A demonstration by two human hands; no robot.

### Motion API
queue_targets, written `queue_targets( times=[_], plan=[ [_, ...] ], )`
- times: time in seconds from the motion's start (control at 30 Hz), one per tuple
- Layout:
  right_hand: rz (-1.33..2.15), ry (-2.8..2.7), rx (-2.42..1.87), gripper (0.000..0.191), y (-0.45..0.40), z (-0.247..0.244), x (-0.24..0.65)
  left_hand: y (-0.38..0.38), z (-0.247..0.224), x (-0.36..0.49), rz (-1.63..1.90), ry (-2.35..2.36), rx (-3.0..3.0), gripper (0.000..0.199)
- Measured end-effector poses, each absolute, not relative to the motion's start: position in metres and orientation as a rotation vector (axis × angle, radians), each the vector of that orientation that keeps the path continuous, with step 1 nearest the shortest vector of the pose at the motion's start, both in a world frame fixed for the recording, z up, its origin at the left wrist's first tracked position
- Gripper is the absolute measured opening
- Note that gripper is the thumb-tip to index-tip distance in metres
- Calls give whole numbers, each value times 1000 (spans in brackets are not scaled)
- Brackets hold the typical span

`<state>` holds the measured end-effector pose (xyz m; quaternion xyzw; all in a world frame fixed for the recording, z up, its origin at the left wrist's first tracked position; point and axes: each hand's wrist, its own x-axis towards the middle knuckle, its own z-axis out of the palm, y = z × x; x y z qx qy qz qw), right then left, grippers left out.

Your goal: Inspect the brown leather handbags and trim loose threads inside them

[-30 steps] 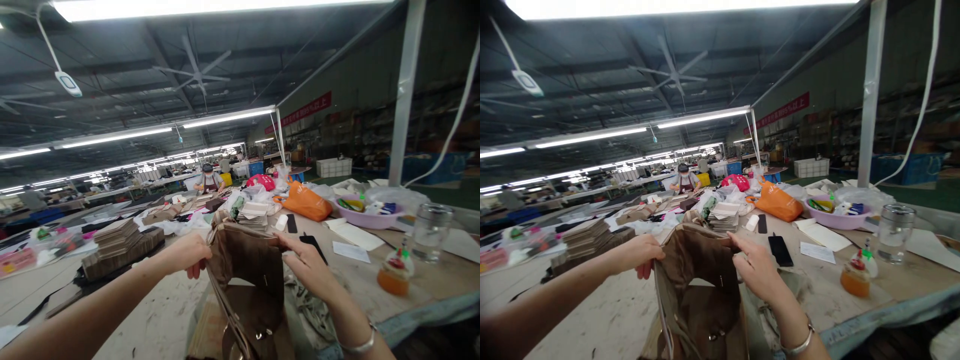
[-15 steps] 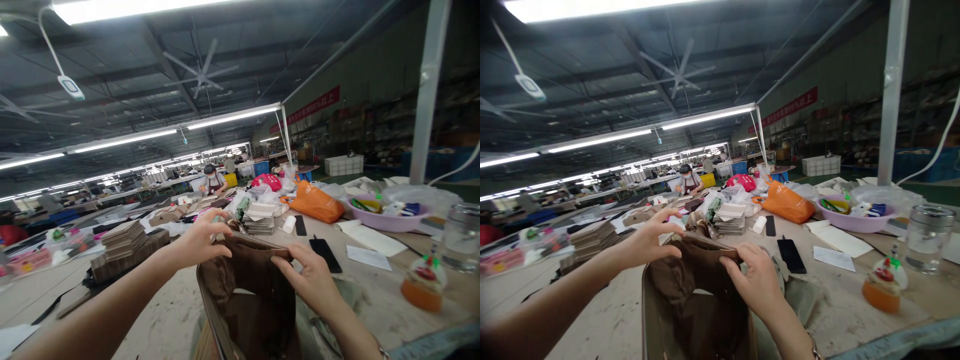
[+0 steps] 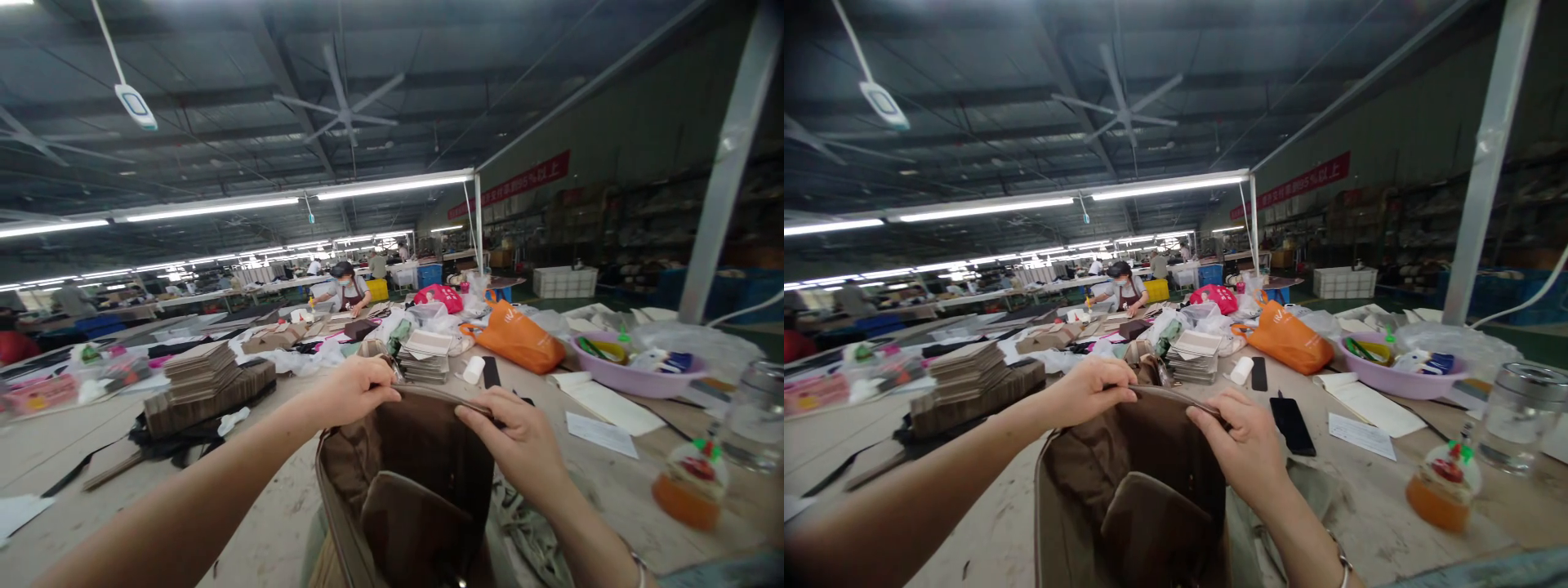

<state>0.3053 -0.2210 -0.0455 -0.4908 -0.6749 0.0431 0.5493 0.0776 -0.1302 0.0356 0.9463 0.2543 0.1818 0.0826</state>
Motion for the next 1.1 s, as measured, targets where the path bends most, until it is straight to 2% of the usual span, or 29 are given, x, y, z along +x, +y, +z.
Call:
queue_targets(
  times=[0.4, 0.5, 0.53, 0.63, 0.67, 0.87, 1.1],
  plan=[
    [69, -1743, -1275, 33, -221, -46, 300, -134, 17, 67, 575, 1068, 2788, 29],
    [89, -1853, -1319, 28, -223, -35, 306, -132, 16, 66, 590, 1090, 2748, 30],
    [85, -1868, -1338, 30, -224, -31, 307, -133, 17, 65, 601, 1081, 2743, 30],
    [67, -1900, -1396, 50, -223, -19, 305, -136, 20, 65, 613, 1022, 2751, 27],
    [75, -1913, -1410, 50, -222, -17, 303, -137, 21, 65, 608, 1002, 2752, 26],
    [216, -2004, -1416, 20, -209, -13, 289, -133, 24, 66, 654, 864, 2727, 27],
    [252, -2001, -1359, 21, -203, -18, 289, -130, 22, 65, 643, 859, 2692, 25]
  ],
)
